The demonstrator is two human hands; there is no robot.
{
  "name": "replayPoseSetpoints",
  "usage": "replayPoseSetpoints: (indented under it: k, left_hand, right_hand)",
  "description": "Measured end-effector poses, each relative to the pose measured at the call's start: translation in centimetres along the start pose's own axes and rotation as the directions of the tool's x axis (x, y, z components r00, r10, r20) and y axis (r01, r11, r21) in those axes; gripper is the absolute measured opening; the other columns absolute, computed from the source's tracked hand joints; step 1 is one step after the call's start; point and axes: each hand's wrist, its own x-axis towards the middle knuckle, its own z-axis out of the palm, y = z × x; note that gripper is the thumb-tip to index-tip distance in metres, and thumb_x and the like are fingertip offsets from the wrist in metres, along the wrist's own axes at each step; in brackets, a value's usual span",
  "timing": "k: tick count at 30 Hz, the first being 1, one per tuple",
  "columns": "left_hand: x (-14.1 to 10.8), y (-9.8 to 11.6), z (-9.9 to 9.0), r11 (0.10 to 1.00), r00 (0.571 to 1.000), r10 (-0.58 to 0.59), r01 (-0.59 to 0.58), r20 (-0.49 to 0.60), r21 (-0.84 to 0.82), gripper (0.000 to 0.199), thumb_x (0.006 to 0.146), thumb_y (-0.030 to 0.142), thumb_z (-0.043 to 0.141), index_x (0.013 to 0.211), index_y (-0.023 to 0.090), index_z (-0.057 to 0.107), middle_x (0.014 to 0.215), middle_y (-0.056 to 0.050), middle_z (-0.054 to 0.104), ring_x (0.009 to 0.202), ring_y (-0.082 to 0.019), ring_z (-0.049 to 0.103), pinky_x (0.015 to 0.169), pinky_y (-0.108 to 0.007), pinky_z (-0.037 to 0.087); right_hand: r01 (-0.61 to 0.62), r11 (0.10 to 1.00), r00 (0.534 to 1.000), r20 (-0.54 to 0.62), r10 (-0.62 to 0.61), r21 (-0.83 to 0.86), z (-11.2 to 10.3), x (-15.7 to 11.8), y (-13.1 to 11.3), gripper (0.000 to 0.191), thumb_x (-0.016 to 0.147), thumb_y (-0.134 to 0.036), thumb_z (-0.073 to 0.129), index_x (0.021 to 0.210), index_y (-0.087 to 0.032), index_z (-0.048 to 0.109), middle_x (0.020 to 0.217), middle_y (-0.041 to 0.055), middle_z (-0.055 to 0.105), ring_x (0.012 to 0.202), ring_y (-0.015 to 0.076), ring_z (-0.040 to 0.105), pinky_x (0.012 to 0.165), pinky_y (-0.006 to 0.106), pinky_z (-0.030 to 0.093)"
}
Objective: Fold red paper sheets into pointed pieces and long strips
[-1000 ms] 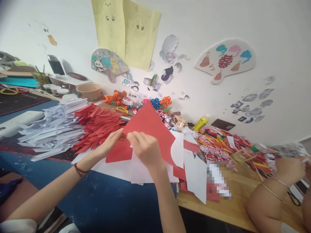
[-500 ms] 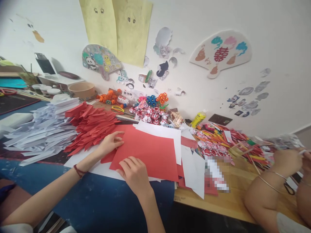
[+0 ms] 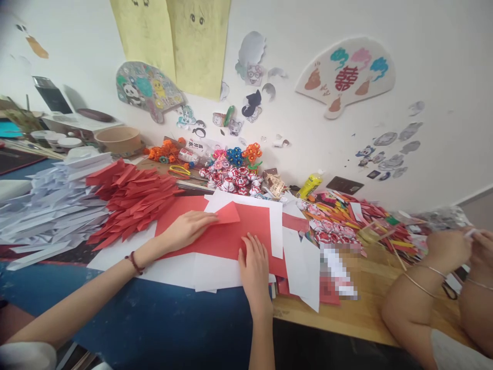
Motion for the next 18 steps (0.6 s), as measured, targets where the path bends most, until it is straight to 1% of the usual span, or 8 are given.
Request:
replayPoseSetpoints:
  k: [3,5,6,8,10,12,15,18]
  left_hand:
    - [-0.3,0.8,0.2,0.982,0.979,0.173,-0.18,0.109,0.058,0.038,0.098,0.022,0.034,0.132,0.024,0.051,0.136,-0.009,0.055,0.125,-0.021,0.05,0.101,-0.036,0.037]
    - [-0.5,1.0,0.3,0.968,0.96,0.235,-0.246,0.154,0.056,0.038,0.098,0.022,0.034,0.132,0.025,0.052,0.137,-0.008,0.054,0.13,-0.021,0.045,0.103,-0.036,0.034]
    - [-0.6,1.0,0.3,0.964,0.954,0.25,-0.261,0.166,0.048,0.038,0.098,0.022,0.034,0.131,0.025,0.052,0.137,-0.007,0.054,0.131,-0.021,0.044,0.104,-0.036,0.032]
    - [-0.9,1.0,0.3,0.962,0.947,0.264,-0.271,0.183,0.014,0.037,0.098,0.025,0.036,0.13,0.026,0.054,0.137,-0.007,0.054,0.132,-0.021,0.043,0.105,-0.036,0.031]
    - [-0.9,1.0,0.0,0.964,0.944,0.265,-0.261,0.198,-0.046,0.036,0.097,0.03,0.039,0.13,0.026,0.054,0.137,-0.007,0.054,0.131,-0.022,0.044,0.105,-0.035,0.031]
    - [-0.7,0.8,-0.5,0.963,0.943,0.258,-0.235,0.209,-0.129,0.037,0.097,0.034,0.04,0.131,0.026,0.054,0.136,-0.007,0.055,0.128,-0.021,0.047,0.106,-0.034,0.032]
    - [0.5,0.3,-1.1,0.956,0.949,0.237,-0.191,0.208,-0.222,0.037,0.098,0.03,0.035,0.127,0.025,0.057,0.133,-0.006,0.058,0.124,-0.018,0.051,0.104,-0.031,0.035]
    - [2.2,-0.6,-1.0,0.957,0.951,0.244,-0.205,0.188,-0.205,0.037,0.099,0.029,0.034,0.125,0.025,0.059,0.133,-0.005,0.058,0.125,-0.019,0.05,0.105,-0.032,0.035]
  right_hand:
    - [-0.03,0.998,0.999,-0.026,0.031,0.056,0.1,0.5,0.0,0.039,0.096,-0.028,0.035,0.13,-0.02,0.053,0.132,0.0118,0.057,0.125,0.0259,0.05,0.103,0.049,0.041]
    - [-0.059,0.994,0.996,-0.056,0.064,0.097,0.0,1.0,-0.3,0.042,0.097,-0.028,0.031,0.136,-0.02,0.047,0.134,0.011,0.055,0.125,0.0242,0.05,0.103,0.048,0.041]
    - [-0.065,0.992,0.996,-0.062,0.072,0.112,0.0,1.2,-0.4,0.043,0.098,-0.027,0.03,0.138,-0.021,0.044,0.137,0.0101,0.053,0.127,0.0232,0.048,0.105,0.047,0.04]
    - [-0.048,0.992,0.998,-0.026,0.052,0.113,-0.1,1.4,-0.6,0.043,0.098,-0.029,0.032,0.139,-0.024,0.044,0.141,0.0076,0.049,0.131,0.0224,0.044,0.107,0.046,0.038]
    - [-0.022,0.996,0.999,0.034,0.019,0.085,0.1,1.4,-0.6,0.041,0.098,-0.029,0.035,0.135,-0.026,0.05,0.142,0.0057,0.048,0.133,0.0233,0.042,0.108,0.047,0.037]
    - [-0.015,0.998,0.997,0.076,0.011,0.056,0.4,1.3,-0.4,0.039,0.097,-0.028,0.035,0.131,-0.027,0.055,0.143,0.0046,0.048,0.134,0.024,0.041,0.11,0.048,0.035]
    - [-0.028,0.998,0.995,0.097,0.022,0.055,0.9,0.9,0.0,0.04,0.097,-0.024,0.034,0.131,-0.025,0.056,0.143,0.0036,0.048,0.136,0.0234,0.038,0.112,0.048,0.032]
    - [-0.03,0.996,0.996,0.085,0.023,0.085,1.2,0.7,0.4,0.041,0.096,-0.021,0.035,0.131,-0.025,0.057,0.142,0.0037,0.049,0.135,0.0234,0.039,0.113,0.05,0.031]
